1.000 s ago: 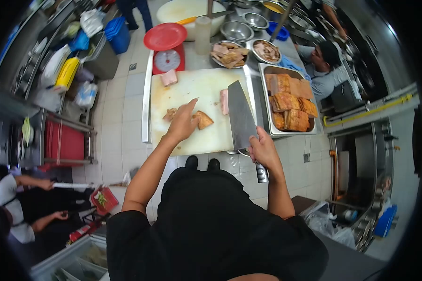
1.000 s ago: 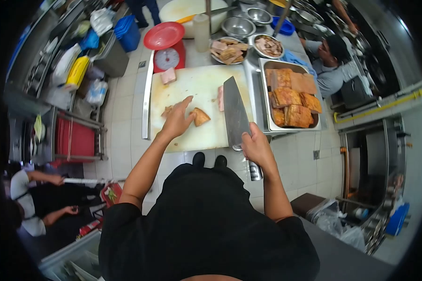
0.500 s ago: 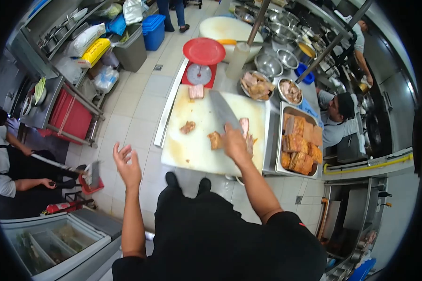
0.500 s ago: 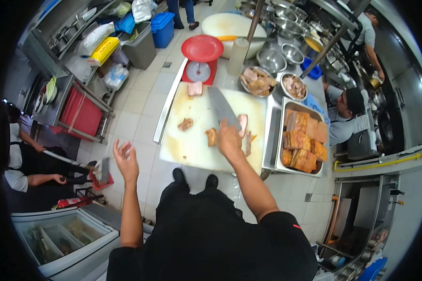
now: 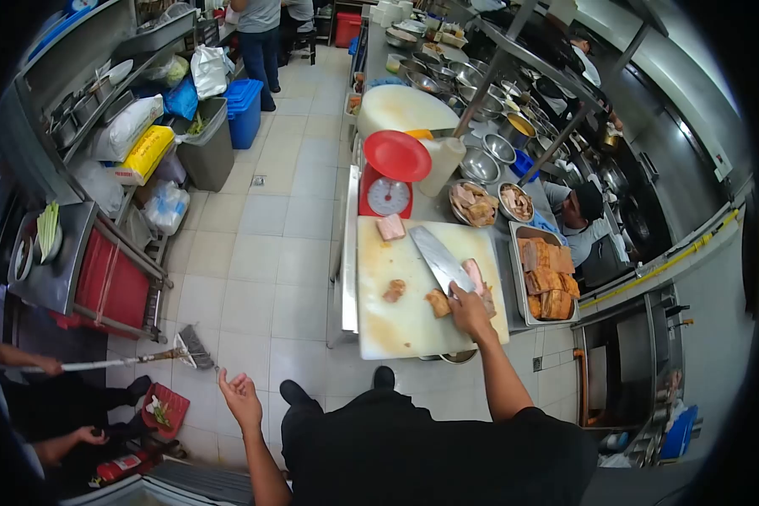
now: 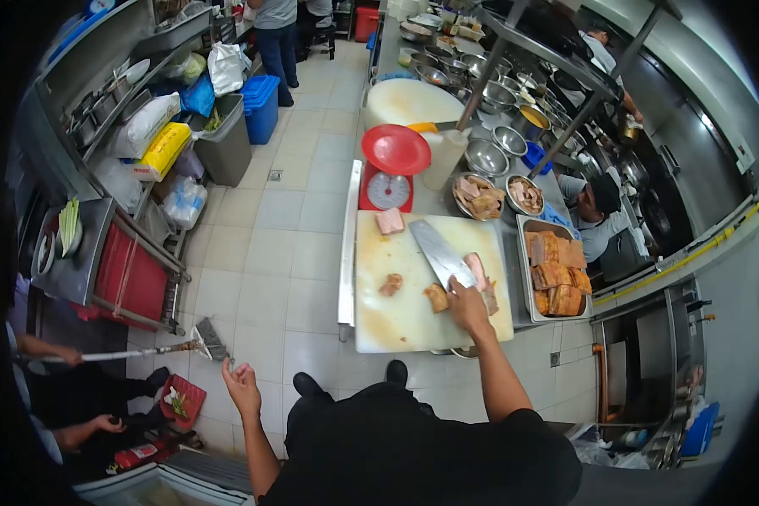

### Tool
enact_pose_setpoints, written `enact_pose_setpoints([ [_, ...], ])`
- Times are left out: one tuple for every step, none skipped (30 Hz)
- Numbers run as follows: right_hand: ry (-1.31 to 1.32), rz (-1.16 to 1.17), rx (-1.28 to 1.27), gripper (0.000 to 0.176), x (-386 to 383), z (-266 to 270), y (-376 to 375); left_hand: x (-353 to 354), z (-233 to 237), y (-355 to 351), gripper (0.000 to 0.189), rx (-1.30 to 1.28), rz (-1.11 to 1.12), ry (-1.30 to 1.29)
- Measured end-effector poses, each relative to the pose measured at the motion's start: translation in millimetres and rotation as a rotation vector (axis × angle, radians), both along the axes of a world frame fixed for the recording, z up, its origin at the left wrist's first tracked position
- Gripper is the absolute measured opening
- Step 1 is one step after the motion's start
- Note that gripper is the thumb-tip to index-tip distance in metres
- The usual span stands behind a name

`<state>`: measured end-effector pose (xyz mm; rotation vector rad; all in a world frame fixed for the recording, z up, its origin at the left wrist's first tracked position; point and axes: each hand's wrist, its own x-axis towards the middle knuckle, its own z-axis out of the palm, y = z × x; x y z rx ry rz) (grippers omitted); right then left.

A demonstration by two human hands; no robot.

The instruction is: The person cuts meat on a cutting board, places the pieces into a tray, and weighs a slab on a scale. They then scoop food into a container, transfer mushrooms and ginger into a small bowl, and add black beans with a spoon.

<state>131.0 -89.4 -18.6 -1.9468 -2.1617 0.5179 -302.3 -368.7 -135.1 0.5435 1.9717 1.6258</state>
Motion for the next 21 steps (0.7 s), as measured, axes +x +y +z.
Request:
enact_pose_setpoints([
  [-0.072, -0.001, 0.012, 0.039, -2.1, 4.6, -3.8, -12.0, -7.6, -7.6, 0.061, -0.024, -0.021, -0.02],
  [-0.143, -0.003, 0.033, 0.038, -7.3, 10.1, -4.9, -22.7, -15.5, -10.7, 0.06, -0.039, -0.042, -0.038],
  [-0.142, -0.012, 0.062, 0.038, -15.4, 15.9, -6.7, -33.2, -22.5, -16.8, 0.064, -0.064, -0.067, -0.067],
  [-0.295, -0.049, 0.072, 0.036, -23.0, 21.5, -10.4, -46.4, -22.4, -14.4, 0.068, -0.083, -0.097, -0.092],
  [-0.447, -0.092, 0.084, 0.034, -31.3, 29.2, -12.3, -54.8, 1.7, -4.5, 0.068, -0.173, -0.156, -0.1],
  [-0.378, -0.174, 0.184, 0.032, -43.1, 40.5, -17.6, -59.5, 24.1, 5.3, 0.069, -0.266, -0.214, -0.106],
  [-0.306, -0.251, 0.281, 0.029, -58.2, 52.8, -22.9, -68.8, 29.5, 24.2, 0.069, -0.232, -0.226, -0.096],
  [-0.264, -0.271, 0.379, 0.023, -73.8, 63.9, -23.5, -78.1, 34.6, 41.0, 0.068, -0.253, -0.308, -0.046],
  [-0.259, -0.282, 0.397, 0.023, -90.3, 77.3, -22.5, -87.5, 39.3, 53.7, 0.068, -0.284, -0.387, 0.004],
  [0.001, -0.295, 0.336, 0.02, -107.1, 88.8, -22.8, -97.0, 43.5, 62.6, 0.067, -0.324, -0.465, 0.056],
  [0.26, -0.303, 0.269, 0.017, -123.0, 93.0, -20.9, -106.0, 47.1, 70.8, 0.066, -0.369, -0.542, 0.108],
  [0.275, -0.216, 0.371, 0.017, -138.4, 89.1, -18.0, -114.1, 50.4, 80.2, 0.066, -0.414, -0.618, 0.161],
  [0.291, -0.178, 0.287, 0.02, -166.7, 111.5, -20.8, -118.8, 51.8, 92.3, 0.072, -0.442, -0.65, 0.199],
  [0.387, -0.098, 0.339, 0.022, -186.0, 111.5, -17.7, -128.7, 30.7, 102.6, 0.075, -0.453, -0.715, 0.253],
  [0.485, -0.017, 0.391, 0.025, -204.2, 110.4, -11.9, -139.0, 0.7, 113.6, 0.078, -0.464, -0.777, 0.31],
  [0.599, -0.041, 0.301, 0.026, -222.1, 111.2, -6.2, -149.3, -22.9, 123.5, 0.079, -0.43, -0.862, 0.339],
  [0.714, -0.063, 0.206, 0.027, -238.9, 110.3, 0.9, -158.6, -21.3, 133.7, 0.079, -0.435, -0.863, 0.35],
  [0.905, -0.082, 0.097, 0.023, -254.3, 105.9, 10.7, -161.5, -12.2, 144.9, 0.08, -0.425, -0.978, 0.287],
  [1.023, -0.102, 0.033, 0.022, -272.8, 110.8, 19.7, -166.6, -5.7, 153.7, 0.081, -0.419, -1.093, 0.221],
  [1.056, -0.127, 0.059, 0.021, -292.5, 111.1, 32.4, -175.8, -2.9, 161.2, 0.084, -0.464, -1.117, 0.189],
  [1.147, -0.116, 0.119, 0.02, -314.1, 113.0, 47.0, -187.6, -1.2, 168.9, 0.087, -0.514, -1.14, 0.157],
])
